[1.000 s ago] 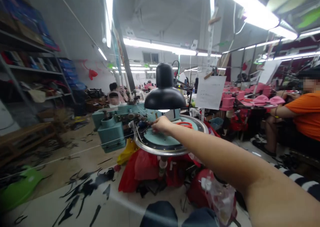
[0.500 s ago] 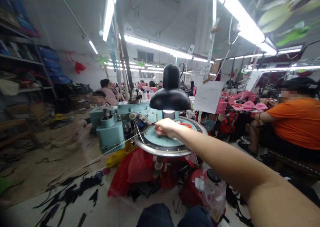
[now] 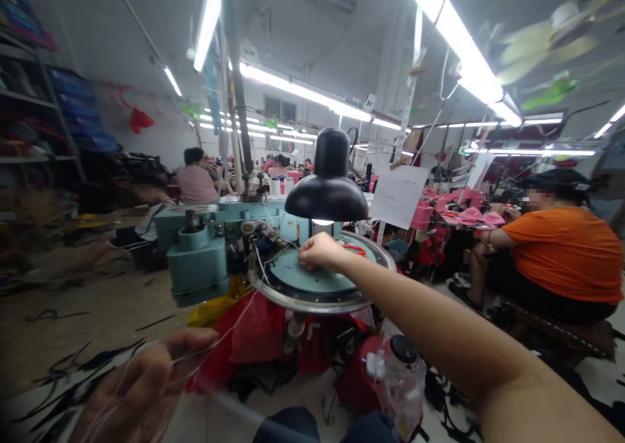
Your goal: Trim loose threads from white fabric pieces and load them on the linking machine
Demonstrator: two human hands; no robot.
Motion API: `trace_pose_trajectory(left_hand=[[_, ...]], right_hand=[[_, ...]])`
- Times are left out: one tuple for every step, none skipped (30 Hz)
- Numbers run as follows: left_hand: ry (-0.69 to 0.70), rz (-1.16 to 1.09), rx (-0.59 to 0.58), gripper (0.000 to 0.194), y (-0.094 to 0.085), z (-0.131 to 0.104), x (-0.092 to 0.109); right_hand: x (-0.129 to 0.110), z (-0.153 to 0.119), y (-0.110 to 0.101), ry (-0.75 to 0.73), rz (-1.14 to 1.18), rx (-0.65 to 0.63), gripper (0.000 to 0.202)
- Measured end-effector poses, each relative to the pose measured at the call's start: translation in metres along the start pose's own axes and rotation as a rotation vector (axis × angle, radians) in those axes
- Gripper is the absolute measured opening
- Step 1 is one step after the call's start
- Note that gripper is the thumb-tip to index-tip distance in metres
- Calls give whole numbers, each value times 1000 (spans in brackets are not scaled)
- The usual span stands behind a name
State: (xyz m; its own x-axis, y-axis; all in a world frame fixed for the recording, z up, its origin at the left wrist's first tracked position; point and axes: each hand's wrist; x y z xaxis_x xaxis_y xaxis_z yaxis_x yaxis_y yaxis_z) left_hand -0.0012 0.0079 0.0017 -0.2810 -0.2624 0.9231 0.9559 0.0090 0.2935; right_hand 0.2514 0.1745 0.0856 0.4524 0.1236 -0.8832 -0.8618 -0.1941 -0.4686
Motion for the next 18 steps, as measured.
trace_pose_trajectory(left_hand=[[17, -3, -12, 44, -5, 1, -1], [38, -10, -24, 41, -9, 2, -2], [63, -13, -36, 39, -13, 3, -3], [86, -7, -41, 38, -15, 4, -3], [101, -4, -48, 38, -16, 4, -3], [112, -3, -54, 37, -17, 5, -3], [121, 1, -56, 37, -17, 5, -4], [128, 10, -61, 35, -17, 6, -4], [134, 18, -68, 34, -17, 7, -4], [142, 24, -69, 32, -16, 7, -4], [154, 32, -69, 31, -15, 7, -4], [164, 41, -69, 30, -14, 7, -4], [169, 42, -66, 30, -13, 6, -4], [169, 32, -59, 32, -11, 5, -3], [163, 17, -46, 33, -9, 4, -2], [153, 1, -26, 34, -7, 2, -1], [146, -19, -2, 35, -5, 1, 0], [137, -38, 22, 36, -3, -1, 1]], right_hand=[[-1, 0, -1, -9, -5, 17, 12], [-3, -1, -2, -16, -8, 42, 15], [-5, 0, -3, -22, -7, 68, 19], [-6, 0, -2, -26, -2, 88, 22], [-8, 1, -1, -27, 7, 97, 23], [-9, 3, 1, -24, 23, 97, 22], [-10, 5, 4, -16, 44, 89, 20], [-11, 7, 8, -6, 71, 74, 18], [-12, 9, 11, 5, 104, 57, 15], [-12, 11, 14, 17, 139, 40, 12], [-12, 13, 17, 29, 174, 24, 11], [-12, 15, 19, 43, 205, 9, 10], [-11, 17, 19, 57, 230, -1, 11], [-10, 18, 19, 71, 251, -7, 10], [-9, 19, 18, 86, 266, -8, 9], [-7, 19, 15, 100, 279, -6, 9], [-6, 18, 12, 113, 288, -2, 9], [-5, 17, 9, 125, 295, 4, 10]])
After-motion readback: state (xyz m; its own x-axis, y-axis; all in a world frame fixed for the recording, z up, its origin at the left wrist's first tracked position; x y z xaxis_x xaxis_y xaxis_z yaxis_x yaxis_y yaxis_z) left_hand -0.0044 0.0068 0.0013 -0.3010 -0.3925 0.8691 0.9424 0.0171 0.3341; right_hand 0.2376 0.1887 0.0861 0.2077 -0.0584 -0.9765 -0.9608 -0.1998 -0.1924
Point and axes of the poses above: each hand's wrist, its own z-axis towards the middle knuckle, its own y-axis out of the palm, x = y × z, and after that the axes turned 4 degrees about -x, right-handed
